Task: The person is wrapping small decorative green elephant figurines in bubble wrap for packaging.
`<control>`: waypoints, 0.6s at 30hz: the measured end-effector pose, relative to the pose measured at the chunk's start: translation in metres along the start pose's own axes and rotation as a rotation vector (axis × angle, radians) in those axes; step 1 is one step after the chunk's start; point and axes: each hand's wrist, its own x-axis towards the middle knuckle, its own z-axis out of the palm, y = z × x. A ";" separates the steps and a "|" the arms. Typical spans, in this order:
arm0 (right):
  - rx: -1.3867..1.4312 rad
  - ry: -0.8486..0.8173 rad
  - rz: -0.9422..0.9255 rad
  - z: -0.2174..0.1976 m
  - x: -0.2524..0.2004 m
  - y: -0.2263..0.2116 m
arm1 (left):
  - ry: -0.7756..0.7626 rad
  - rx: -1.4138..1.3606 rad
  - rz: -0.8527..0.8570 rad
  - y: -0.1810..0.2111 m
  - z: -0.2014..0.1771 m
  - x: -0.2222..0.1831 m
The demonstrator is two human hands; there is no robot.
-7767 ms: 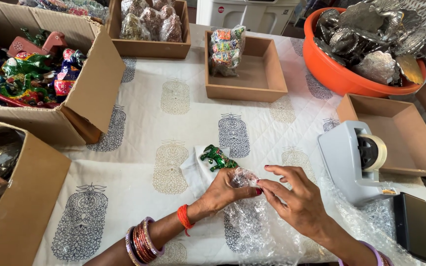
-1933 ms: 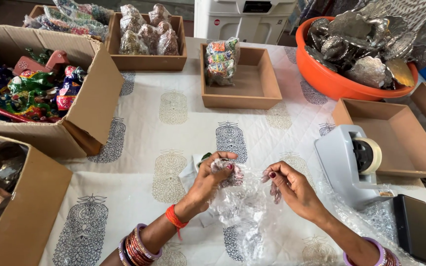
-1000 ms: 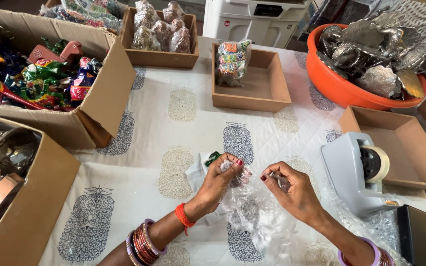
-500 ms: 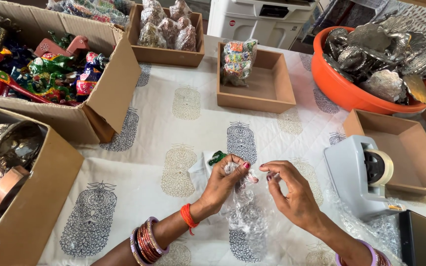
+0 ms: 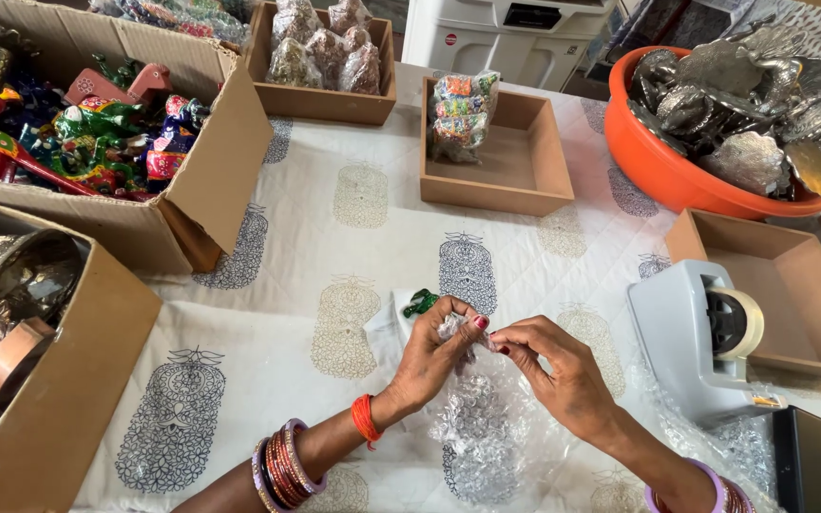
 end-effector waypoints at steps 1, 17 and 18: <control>0.001 -0.001 0.001 -0.001 0.000 -0.001 | 0.000 0.000 -0.001 -0.001 0.000 0.000; -0.020 -0.061 0.093 -0.004 0.001 -0.007 | 0.044 -0.016 -0.089 0.000 0.001 0.002; -0.027 -0.064 0.109 -0.004 0.002 -0.007 | 0.045 0.020 -0.095 0.002 0.001 0.001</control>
